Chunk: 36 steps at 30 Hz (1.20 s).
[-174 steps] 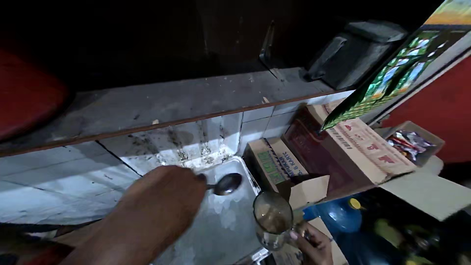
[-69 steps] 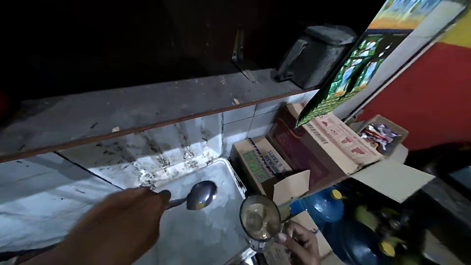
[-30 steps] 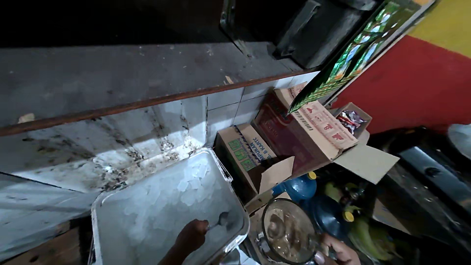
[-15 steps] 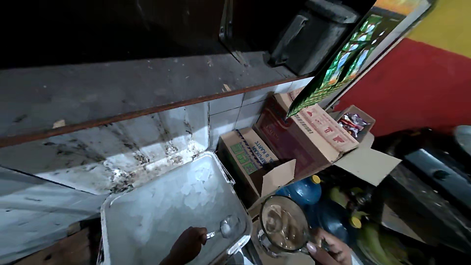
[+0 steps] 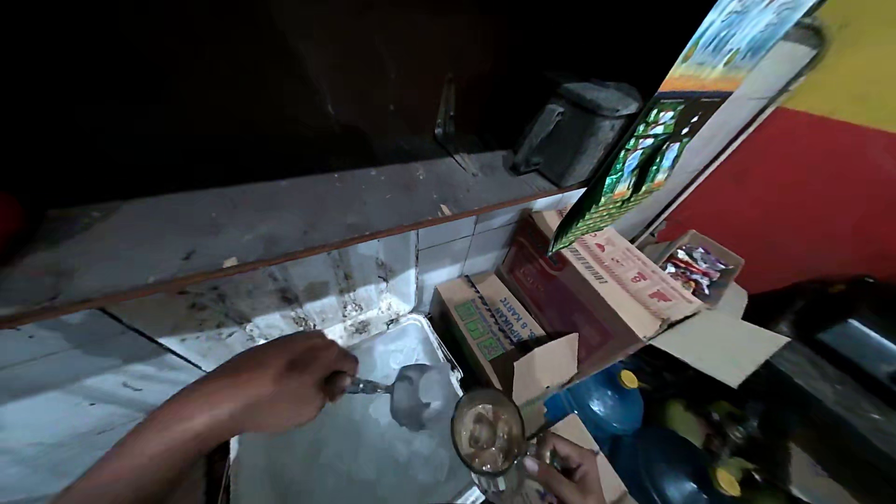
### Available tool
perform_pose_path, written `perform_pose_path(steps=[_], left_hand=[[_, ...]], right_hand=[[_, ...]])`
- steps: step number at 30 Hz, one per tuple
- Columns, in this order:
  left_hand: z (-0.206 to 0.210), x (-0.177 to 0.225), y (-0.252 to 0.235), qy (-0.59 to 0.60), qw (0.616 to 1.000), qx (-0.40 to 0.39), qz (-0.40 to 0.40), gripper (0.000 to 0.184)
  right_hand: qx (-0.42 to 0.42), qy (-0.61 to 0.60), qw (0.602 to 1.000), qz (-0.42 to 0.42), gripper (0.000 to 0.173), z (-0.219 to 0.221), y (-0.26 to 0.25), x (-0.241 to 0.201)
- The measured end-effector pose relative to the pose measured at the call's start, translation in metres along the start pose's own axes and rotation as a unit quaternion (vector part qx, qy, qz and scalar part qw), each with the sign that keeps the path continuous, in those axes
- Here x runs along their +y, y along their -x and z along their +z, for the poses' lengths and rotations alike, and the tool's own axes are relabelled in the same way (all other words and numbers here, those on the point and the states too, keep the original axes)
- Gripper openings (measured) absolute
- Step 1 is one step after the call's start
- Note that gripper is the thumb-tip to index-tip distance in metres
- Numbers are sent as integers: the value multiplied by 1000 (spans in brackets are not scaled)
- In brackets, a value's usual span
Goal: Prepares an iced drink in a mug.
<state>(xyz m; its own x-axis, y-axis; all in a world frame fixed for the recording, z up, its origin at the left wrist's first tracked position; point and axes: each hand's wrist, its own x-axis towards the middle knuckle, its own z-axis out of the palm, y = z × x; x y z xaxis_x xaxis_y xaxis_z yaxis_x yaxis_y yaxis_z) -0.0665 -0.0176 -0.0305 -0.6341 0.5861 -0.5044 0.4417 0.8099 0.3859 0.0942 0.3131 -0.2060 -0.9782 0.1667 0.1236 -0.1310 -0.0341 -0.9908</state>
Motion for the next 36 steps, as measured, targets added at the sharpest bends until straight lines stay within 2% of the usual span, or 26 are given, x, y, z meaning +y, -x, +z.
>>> perform_pose_path(steps=[4,7,9,12,14,16,18,19,21,23,25,27,29,31,34,36], left_hand=[[-10,68,1,-100,995,-14,8,19],[7,96,13,-130,988,76,31,14],[16,95,30,-138,974,175,37,13],[12,77,49,-143,969,200,-16,11],[20,50,41,-100,979,170,-56,15],[49,22,3,-31,990,60,-125,22],[106,-3,-54,25,979,-58,-192,30],[141,-11,-81,42,973,-84,-212,33],[207,-16,-120,64,969,-89,-220,35],[266,-15,-150,68,975,-52,-205,35],[306,-12,-175,47,981,-30,-184,35],[311,-12,-193,28,983,-75,-168,35],[290,-18,-201,3,978,-154,-138,34],[270,-17,-204,-30,974,-199,-102,33],[285,2,-204,7,970,-205,-128,34],[299,-3,-213,36,968,-198,-148,37]], right_hand=[[-4,-10,1000,-2,17,16,-1,2],[-6,-23,1000,1,18,20,-1,-2],[-6,-32,999,-8,17,18,0,-1],[7,-61,998,-9,13,8,4,-2],[17,-77,997,-8,11,0,6,-6],[24,-81,996,-12,10,-8,7,-13],[24,-69,997,-22,9,-17,9,-22],[26,-60,997,-30,9,-20,10,-27],[22,-37,998,-47,10,-27,12,-37],[31,-14,998,-52,8,-32,18,-48],[43,-1,998,-51,6,-35,23,-57],[55,5,997,-49,7,-39,29,-64],[62,2,997,-46,7,-41,34,-68],[70,-5,996,-47,6,-43,36,-69],[78,-4,996,-46,6,-44,39,-69],[85,-6,995,-52,6,-45,39,-68]])
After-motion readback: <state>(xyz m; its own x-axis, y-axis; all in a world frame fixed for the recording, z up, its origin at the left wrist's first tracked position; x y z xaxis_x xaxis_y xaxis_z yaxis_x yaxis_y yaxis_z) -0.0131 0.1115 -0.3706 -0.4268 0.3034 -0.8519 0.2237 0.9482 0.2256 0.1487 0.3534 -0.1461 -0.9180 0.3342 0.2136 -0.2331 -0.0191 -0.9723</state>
